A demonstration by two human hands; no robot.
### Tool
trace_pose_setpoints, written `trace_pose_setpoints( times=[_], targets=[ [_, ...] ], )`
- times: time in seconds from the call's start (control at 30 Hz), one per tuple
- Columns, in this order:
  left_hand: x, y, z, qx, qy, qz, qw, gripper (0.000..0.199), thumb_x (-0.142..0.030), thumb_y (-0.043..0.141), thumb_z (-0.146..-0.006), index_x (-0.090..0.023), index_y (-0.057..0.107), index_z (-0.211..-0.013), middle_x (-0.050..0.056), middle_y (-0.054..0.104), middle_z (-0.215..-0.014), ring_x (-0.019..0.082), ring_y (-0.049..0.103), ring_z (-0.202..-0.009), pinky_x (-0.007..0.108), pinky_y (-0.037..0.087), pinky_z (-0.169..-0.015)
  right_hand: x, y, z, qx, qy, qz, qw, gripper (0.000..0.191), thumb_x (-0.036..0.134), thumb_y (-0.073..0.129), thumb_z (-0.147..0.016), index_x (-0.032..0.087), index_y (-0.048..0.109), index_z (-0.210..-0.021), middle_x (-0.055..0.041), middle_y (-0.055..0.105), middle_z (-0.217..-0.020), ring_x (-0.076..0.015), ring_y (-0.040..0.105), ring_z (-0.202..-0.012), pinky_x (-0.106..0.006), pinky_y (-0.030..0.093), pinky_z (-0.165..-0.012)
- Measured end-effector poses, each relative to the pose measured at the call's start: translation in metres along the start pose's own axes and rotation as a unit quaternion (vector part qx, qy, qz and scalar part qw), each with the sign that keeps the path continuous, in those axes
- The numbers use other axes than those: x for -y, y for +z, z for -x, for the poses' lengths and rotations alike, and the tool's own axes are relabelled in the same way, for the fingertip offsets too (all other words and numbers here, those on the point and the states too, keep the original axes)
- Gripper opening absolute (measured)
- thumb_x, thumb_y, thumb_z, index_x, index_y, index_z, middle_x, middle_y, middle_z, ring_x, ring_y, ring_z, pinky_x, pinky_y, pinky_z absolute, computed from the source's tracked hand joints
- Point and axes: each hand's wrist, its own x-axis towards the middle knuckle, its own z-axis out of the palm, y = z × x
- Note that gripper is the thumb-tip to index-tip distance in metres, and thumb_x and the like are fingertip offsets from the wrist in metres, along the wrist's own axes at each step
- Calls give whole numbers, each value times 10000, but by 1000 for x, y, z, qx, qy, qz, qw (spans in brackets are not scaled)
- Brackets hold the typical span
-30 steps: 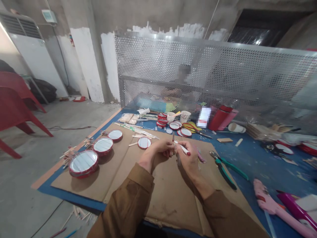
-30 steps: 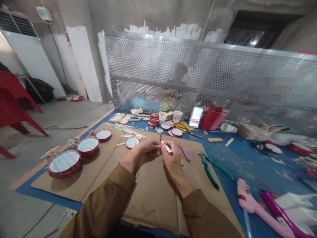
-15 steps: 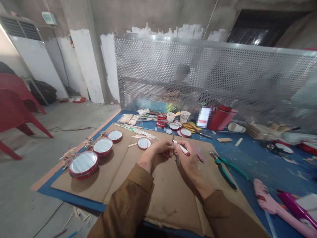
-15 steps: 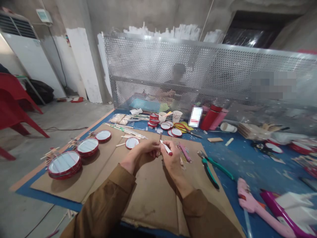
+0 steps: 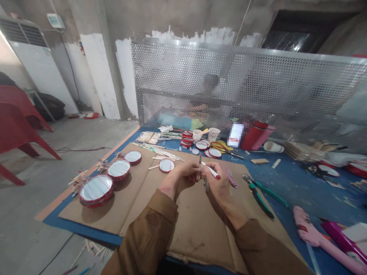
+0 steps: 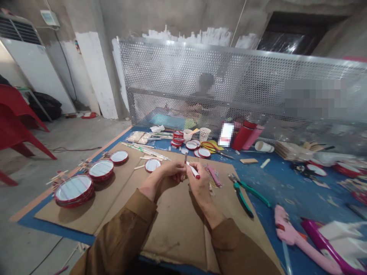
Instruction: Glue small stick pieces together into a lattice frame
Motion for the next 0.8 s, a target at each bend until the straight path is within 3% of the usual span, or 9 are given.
trace_pose_setpoints(
  times=[0.3, 0.8],
  targets=[
    [4, 1, -3, -8, 2, 11, 1000, 375, -490, 570, -858, -144, 559, -716, 0, 578, -589, 88, 528, -496, 240, 418, -561, 0, -1, 1, 18, 6, 3, 1000, 295, 487, 593, -853, 197, 636, -885, -79, 701, -818, -213, 629, -749, -325, 484, -664],
    [4, -1, -3, 0, -2, 14, 1000, 390, -520, 559, -871, -141, 569, -777, -15, 580, -574, 80, 536, -494, 217, 403, -553, 0, -3, 0, 30, 5, 2, 1000, 306, 495, 586, -847, 193, 632, -868, -74, 695, -786, -198, 619, -683, -313, 481, -629]
  ],
)
